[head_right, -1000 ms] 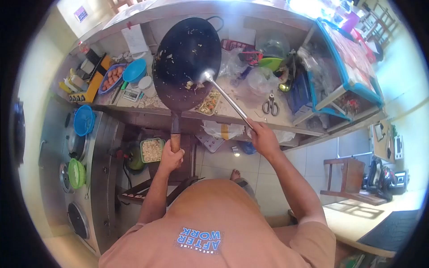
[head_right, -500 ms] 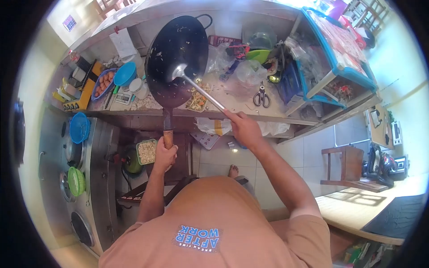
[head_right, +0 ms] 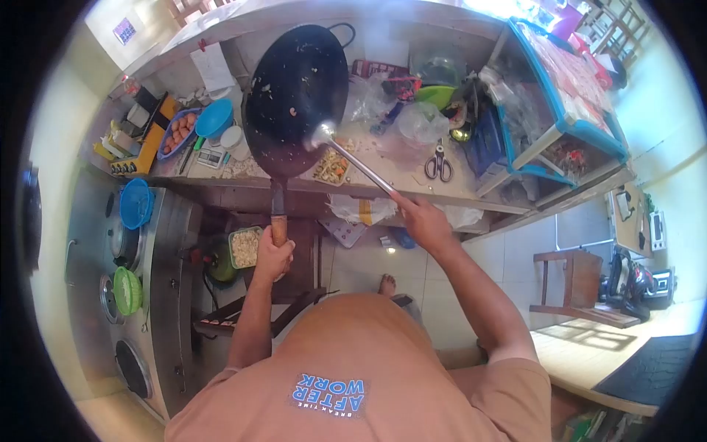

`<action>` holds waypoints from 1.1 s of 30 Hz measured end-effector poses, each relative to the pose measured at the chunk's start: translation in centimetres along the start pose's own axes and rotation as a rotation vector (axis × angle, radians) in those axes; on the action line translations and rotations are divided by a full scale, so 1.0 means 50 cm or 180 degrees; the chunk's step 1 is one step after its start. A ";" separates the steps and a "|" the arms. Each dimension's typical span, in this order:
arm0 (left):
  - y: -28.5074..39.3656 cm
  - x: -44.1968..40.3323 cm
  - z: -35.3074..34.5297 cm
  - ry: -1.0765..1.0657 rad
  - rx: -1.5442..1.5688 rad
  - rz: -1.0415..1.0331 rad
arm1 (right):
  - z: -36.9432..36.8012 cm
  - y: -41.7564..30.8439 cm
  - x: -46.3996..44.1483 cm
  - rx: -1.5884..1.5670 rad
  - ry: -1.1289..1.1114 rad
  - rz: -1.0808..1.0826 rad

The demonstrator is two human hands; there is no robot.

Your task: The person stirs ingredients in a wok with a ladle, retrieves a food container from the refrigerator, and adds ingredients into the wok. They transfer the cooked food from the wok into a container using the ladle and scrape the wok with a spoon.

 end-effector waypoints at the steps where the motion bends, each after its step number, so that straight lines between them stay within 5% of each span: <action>1: 0.005 -0.001 0.001 -0.0021 0.0021 0.0034 | 0.006 0.017 0.014 0.0035 -0.0109 -0.0063; 10: 0.009 0.009 -0.020 -0.0320 0.0515 0.0103 | 0.048 -0.161 -0.063 -0.1553 0.0765 0.0613; 13: 0.020 0.007 -0.027 -0.0424 0.0676 0.0099 | 0.001 -0.133 -0.101 -0.0683 0.0580 0.0414; 19: 0.028 0.007 -0.024 -0.0407 0.0870 0.0075 | 0.029 -0.153 -0.086 -0.1249 0.0695 0.0526; 33: 0.032 -0.009 -0.015 -0.0564 0.0726 0.0053 | -0.015 -0.138 -0.088 -0.0471 0.0526 0.0528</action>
Point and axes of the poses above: each hand's wrist, its own x-axis away from the middle knuckle, its own z-axis out of the back of the hand, y = z × x, the point moved 5 cm from there along -x, towards the middle knuckle, and after that the axes turned 11 degrees about -y, right-handed, at the moved point
